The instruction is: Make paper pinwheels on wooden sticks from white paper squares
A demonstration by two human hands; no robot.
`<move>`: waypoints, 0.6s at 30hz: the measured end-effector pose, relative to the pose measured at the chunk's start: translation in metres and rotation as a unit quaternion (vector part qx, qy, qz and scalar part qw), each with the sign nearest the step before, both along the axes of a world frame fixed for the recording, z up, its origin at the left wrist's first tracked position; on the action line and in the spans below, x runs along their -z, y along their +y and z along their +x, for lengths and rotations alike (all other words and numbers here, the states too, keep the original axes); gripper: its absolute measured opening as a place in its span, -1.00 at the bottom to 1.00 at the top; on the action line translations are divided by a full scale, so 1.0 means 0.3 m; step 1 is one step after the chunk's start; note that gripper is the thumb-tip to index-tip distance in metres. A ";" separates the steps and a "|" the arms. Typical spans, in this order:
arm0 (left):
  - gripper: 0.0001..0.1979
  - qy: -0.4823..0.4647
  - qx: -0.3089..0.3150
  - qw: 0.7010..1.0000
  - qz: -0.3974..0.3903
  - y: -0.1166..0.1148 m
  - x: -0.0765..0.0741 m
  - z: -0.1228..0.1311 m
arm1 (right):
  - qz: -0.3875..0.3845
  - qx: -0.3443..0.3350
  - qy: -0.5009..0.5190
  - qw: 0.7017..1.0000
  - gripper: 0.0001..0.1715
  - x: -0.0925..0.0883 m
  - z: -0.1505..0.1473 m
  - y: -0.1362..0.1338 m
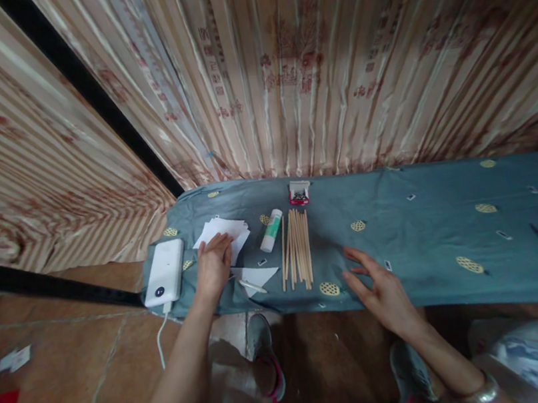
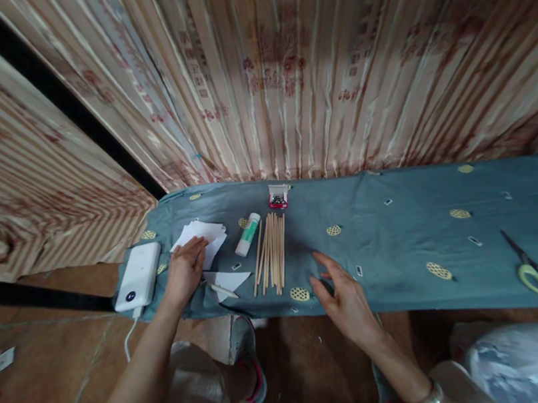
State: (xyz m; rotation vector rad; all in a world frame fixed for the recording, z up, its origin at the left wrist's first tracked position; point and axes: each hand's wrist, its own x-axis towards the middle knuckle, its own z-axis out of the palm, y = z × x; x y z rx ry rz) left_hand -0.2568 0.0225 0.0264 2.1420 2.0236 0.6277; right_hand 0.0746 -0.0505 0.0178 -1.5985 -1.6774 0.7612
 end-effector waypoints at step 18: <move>-0.65 -0.748 -0.069 0.649 -0.122 -0.119 -0.189 0.458 | -0.002 0.029 0.277 0.960 -0.48 -0.081 0.081 0.017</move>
